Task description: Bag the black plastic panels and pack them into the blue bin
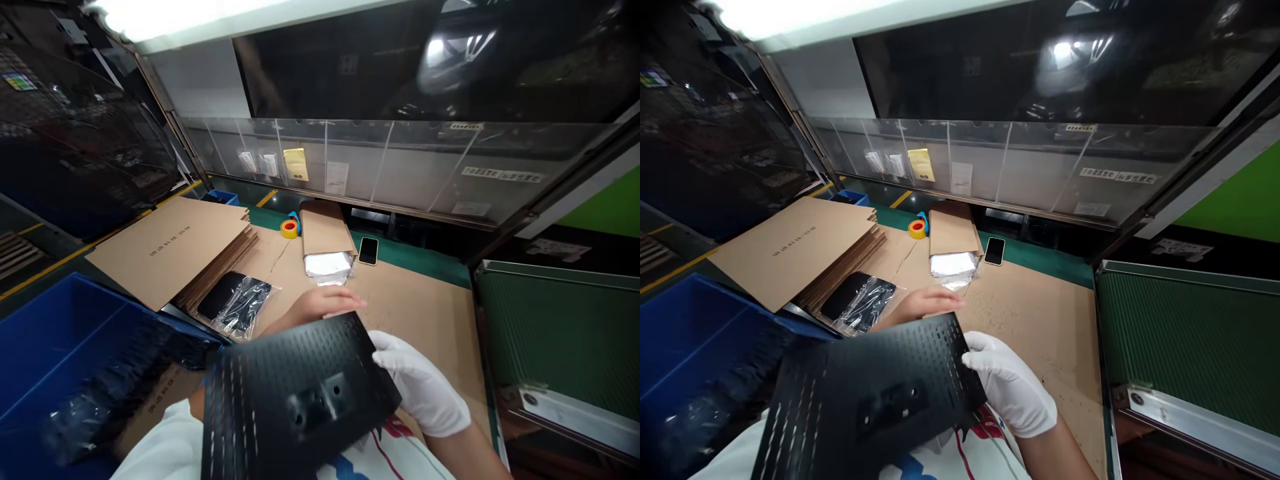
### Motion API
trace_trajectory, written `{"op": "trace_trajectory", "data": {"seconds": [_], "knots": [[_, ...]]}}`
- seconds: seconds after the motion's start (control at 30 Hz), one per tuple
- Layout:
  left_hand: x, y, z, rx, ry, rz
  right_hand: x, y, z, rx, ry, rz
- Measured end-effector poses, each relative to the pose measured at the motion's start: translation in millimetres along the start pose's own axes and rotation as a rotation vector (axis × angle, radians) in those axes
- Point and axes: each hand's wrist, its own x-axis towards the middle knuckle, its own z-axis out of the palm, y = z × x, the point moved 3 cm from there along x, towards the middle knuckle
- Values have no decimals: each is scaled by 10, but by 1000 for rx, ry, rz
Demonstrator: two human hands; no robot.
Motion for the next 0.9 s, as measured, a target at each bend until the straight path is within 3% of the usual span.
{"op": "trace_trajectory", "data": {"seconds": [0.1, 0.17, 0.33, 0.4, 0.5, 0.6, 0.77, 0.9], "knots": [[-106, -224, -80, -59, 182, -379, -3, -125, -94, -56, 106, -96], [-220, -384, -137, -133, 298, -537, -9, -175, -204, -107, 202, -168], [-506, -601, -203, -894, 645, -658, 53, -150, -416, -207, 348, -256], [-574, -626, -198, -972, 680, -700, 103, -115, -451, -238, 364, -258], [-640, -716, -137, -970, 688, -744, 191, -31, -516, -277, 330, -248], [-692, -938, 57, -905, 591, -757, 303, 181, -710, -281, 304, -200], [-674, -1518, 514, -427, 445, -804, 426, 865, -1357, -108, 500, -122], [-359, -1991, 710, -17, 234, -762, 321, 1460, -1891, 86, 628, -20]]}}
